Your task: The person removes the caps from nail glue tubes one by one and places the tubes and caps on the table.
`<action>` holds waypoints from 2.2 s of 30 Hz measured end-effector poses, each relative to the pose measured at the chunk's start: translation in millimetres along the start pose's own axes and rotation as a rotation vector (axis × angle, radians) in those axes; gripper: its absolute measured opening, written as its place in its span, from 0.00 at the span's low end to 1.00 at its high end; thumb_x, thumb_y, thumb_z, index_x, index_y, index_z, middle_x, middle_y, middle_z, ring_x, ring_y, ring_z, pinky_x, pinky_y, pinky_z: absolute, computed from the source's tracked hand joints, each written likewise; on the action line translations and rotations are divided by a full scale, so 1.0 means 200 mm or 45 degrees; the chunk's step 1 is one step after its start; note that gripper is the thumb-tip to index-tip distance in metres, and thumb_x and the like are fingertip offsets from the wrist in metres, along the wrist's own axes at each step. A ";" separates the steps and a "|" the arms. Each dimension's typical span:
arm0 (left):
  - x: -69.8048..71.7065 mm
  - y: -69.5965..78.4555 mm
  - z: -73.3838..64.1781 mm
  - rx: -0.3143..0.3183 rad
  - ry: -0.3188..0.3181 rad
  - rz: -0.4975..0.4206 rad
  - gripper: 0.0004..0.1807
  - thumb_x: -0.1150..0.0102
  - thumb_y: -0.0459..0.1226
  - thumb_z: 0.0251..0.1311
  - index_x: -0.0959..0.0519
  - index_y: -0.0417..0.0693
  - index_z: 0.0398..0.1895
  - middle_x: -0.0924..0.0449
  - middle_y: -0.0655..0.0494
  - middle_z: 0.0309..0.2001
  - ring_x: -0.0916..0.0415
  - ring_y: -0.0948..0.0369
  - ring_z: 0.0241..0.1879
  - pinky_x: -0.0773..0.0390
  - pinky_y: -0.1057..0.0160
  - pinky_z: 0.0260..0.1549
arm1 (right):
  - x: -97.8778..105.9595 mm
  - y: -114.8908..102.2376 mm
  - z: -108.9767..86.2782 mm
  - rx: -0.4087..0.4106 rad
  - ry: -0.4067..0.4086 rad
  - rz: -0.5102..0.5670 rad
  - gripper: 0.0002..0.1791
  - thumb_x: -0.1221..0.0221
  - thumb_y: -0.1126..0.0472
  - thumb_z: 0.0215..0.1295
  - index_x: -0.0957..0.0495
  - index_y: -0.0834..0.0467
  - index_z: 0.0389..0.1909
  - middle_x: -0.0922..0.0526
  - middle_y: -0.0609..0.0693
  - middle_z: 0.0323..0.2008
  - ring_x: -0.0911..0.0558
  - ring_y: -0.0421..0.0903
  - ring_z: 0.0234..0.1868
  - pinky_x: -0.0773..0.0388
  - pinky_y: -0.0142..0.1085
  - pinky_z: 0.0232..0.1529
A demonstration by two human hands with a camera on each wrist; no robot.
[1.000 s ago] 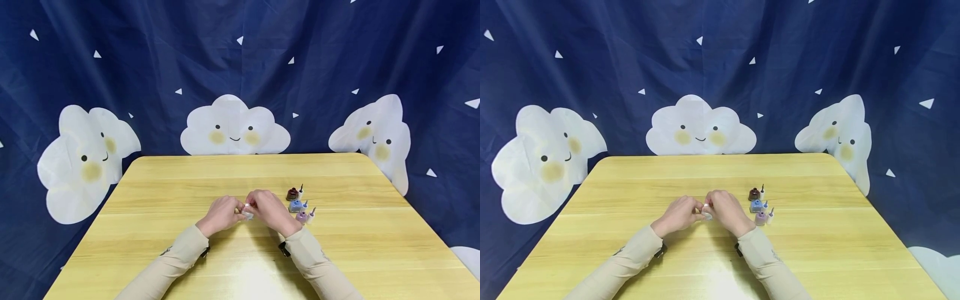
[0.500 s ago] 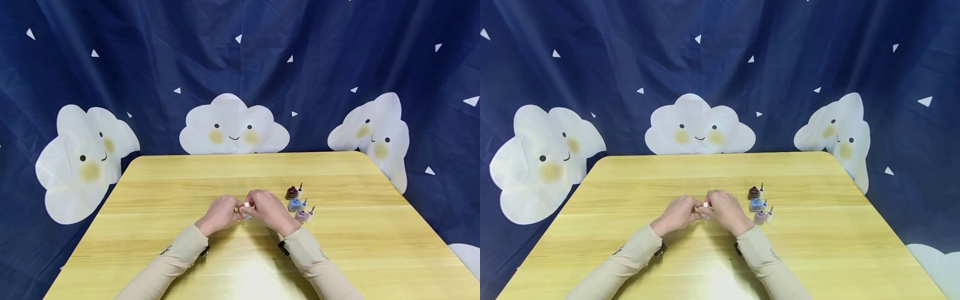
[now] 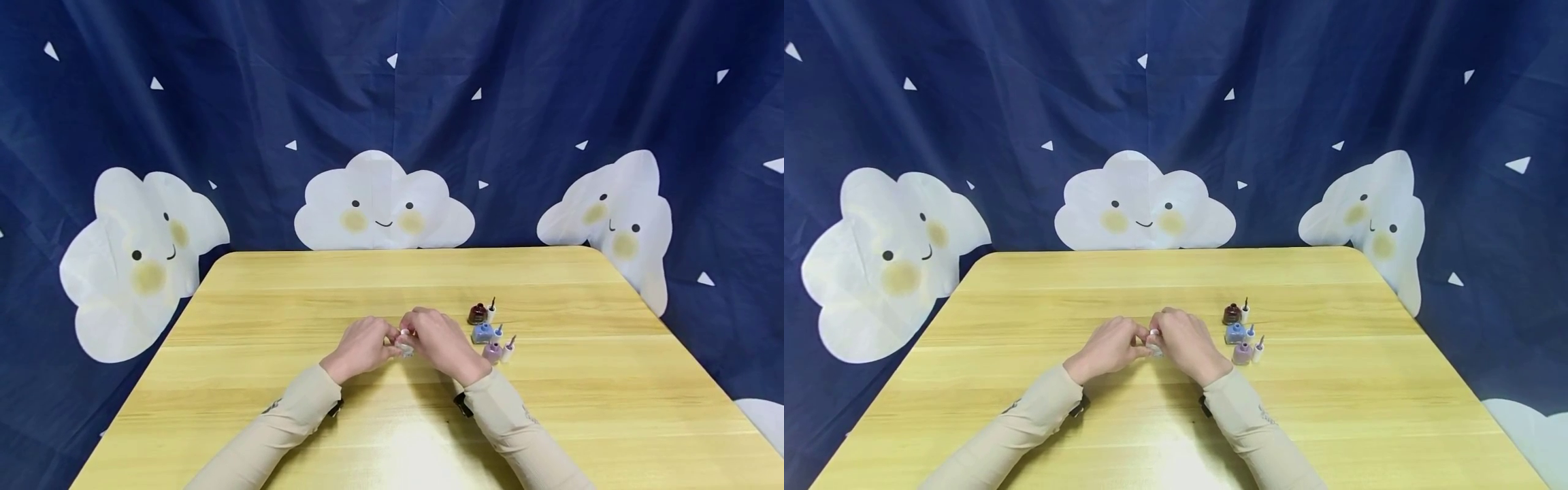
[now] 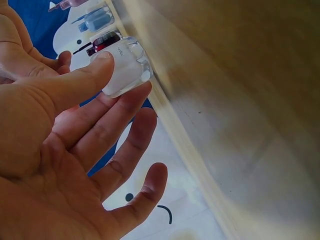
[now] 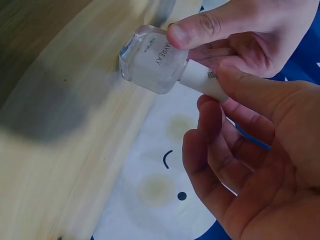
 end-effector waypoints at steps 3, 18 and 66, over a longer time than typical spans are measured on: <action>0.00 0.00 0.00 0.010 -0.003 0.001 0.04 0.24 0.40 0.56 0.12 0.54 0.29 0.16 0.62 0.27 0.38 0.64 0.22 0.37 0.66 0.23 | 0.00 0.00 0.00 -0.013 -0.005 -0.013 0.06 0.31 0.56 0.65 0.14 0.54 0.38 0.16 0.44 0.34 0.20 0.39 0.33 0.22 0.34 0.33; 0.00 0.01 0.00 0.012 -0.006 -0.027 0.05 0.24 0.41 0.56 0.10 0.53 0.34 0.13 0.60 0.30 0.40 0.66 0.20 0.38 0.68 0.20 | 0.02 0.00 0.00 -0.058 0.030 0.032 0.07 0.29 0.56 0.63 0.14 0.55 0.36 0.14 0.46 0.33 0.21 0.38 0.30 0.22 0.33 0.32; 0.00 0.00 0.00 0.020 -0.009 0.002 0.05 0.24 0.41 0.55 0.10 0.54 0.33 0.13 0.58 0.33 0.33 0.62 0.26 0.35 0.65 0.25 | 0.00 0.00 0.00 -0.032 -0.003 0.173 0.05 0.30 0.63 0.62 0.14 0.60 0.35 0.13 0.49 0.31 0.21 0.38 0.28 0.22 0.29 0.30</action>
Point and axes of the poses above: each hand's wrist, its own z-axis towards the middle knuckle, its own x-axis out of the back of the hand, y = z × x, the point moved 1 cm from there along z, towards the middle knuckle
